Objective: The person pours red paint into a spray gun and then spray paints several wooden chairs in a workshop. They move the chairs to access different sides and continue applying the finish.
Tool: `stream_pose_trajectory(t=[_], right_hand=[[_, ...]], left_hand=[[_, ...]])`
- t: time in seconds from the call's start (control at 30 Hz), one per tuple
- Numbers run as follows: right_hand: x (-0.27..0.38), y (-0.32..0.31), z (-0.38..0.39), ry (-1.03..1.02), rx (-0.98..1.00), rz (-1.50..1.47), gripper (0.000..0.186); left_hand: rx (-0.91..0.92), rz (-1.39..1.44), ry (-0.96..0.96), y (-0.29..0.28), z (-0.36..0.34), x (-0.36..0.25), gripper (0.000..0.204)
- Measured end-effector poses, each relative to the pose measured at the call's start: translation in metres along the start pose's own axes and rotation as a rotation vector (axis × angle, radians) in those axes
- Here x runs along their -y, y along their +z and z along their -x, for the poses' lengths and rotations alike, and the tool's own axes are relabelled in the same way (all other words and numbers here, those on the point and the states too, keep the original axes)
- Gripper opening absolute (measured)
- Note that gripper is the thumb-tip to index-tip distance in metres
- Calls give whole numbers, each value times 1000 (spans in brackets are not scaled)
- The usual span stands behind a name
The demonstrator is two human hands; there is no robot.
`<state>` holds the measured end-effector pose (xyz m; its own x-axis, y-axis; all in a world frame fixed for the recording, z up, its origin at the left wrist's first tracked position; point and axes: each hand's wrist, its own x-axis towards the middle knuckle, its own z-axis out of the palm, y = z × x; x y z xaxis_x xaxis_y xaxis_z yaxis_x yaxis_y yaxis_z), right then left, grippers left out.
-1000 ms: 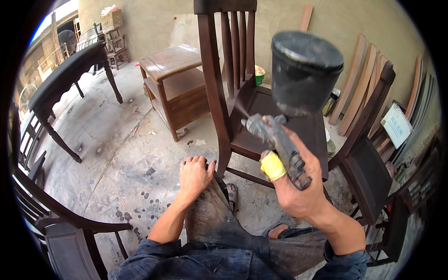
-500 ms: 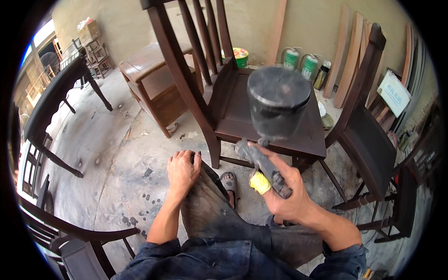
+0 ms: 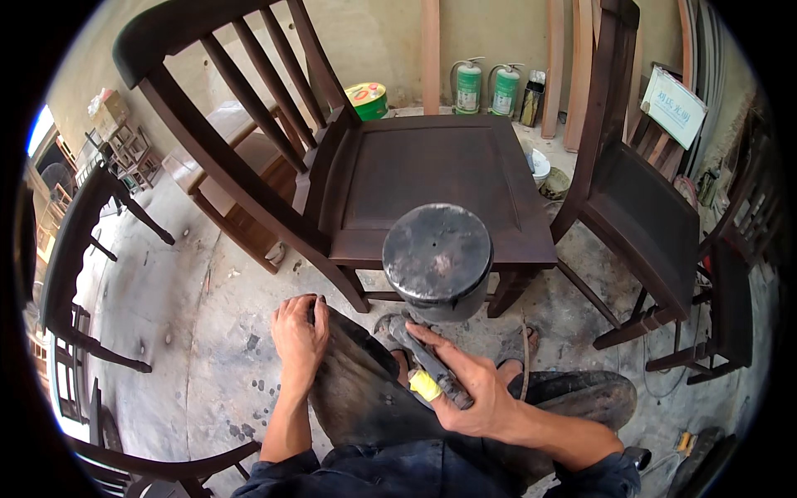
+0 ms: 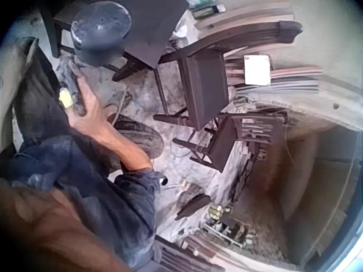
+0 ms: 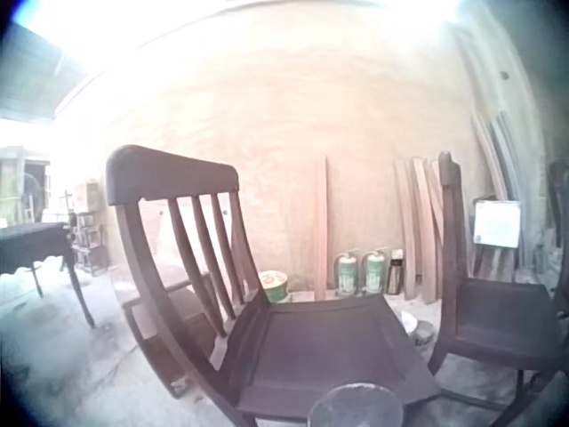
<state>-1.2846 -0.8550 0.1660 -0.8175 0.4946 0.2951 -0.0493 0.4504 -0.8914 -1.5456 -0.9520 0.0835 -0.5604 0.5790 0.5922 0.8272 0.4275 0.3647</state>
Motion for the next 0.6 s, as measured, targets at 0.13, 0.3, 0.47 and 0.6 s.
stream_pose_trajectory(t=[0.13, 0.3, 0.47, 0.6], right_hand=[[-7, -2, 3, 27, -17, -17, 53], [-4, -26, 14, 146, -61, 13, 52], [-20, -63, 34, 127, -111, 111, 47], [-21, -91, 52, 163, -186, 171, 40]], left_hand=[[52, -2, 19, 2, -6, -8, 15], [62, 25, 31, 7, -8, -15, 14], [97, 142, -69, 7, -13, -15, 15], [-10, 693, -246, 7, -39, 28, 18]])
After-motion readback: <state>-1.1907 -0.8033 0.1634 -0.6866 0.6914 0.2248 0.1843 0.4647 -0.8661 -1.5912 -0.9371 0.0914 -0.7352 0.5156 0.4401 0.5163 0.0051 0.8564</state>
